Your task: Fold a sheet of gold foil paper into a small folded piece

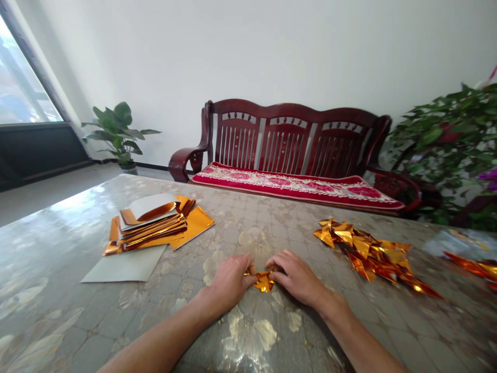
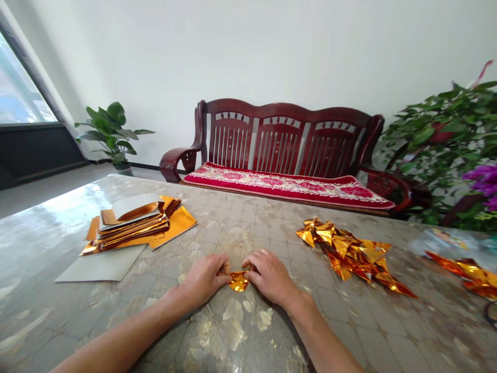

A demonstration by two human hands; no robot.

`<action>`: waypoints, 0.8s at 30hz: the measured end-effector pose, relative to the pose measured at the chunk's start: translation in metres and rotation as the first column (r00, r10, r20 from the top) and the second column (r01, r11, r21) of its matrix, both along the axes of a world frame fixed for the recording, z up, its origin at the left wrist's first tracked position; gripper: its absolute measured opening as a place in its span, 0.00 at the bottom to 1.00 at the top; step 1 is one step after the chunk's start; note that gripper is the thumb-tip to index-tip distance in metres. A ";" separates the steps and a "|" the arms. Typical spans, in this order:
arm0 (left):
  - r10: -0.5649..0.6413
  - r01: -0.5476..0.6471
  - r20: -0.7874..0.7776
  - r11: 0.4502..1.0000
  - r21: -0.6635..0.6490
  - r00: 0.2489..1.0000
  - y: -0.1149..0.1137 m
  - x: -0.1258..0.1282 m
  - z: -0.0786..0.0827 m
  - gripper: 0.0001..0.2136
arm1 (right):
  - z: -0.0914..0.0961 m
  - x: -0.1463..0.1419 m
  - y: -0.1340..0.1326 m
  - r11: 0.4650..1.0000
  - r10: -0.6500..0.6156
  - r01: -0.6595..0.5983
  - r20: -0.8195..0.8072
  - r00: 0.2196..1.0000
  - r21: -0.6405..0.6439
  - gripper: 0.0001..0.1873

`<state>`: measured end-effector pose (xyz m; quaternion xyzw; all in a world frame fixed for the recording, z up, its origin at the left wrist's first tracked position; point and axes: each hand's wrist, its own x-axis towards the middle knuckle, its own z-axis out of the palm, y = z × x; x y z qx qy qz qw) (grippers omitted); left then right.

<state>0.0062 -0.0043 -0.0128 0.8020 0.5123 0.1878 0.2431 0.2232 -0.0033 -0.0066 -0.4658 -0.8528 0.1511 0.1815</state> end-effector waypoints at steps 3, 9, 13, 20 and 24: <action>0.001 -0.004 0.117 1.000 0.023 0.993 -0.002 0.000 -0.001 0.06 | 0.004 0.001 -0.001 1.000 0.020 -0.020 -0.005 1.000 -0.011 0.07; -0.053 0.037 0.126 0.991 0.129 0.991 -0.006 0.000 0.005 0.10 | 0.018 0.001 -0.002 0.984 0.027 -0.015 -0.064 0.998 0.176 0.09; -0.018 -0.032 0.165 0.955 0.293 0.986 -0.006 0.002 0.006 0.11 | 0.020 -0.001 -0.003 0.953 -0.005 0.039 -0.113 0.994 0.301 0.09; 0.121 -0.205 0.196 0.846 0.492 0.973 0.000 -0.001 0.002 0.09 | 0.003 -0.015 -0.011 0.871 -0.357 0.472 -0.486 0.798 0.135 0.09; 0.086 -0.117 0.081 0.799 0.591 0.993 -0.001 -0.004 0.004 0.11 | 0.000 -0.032 -0.021 0.911 -0.411 0.301 -0.621 0.668 -0.280 0.19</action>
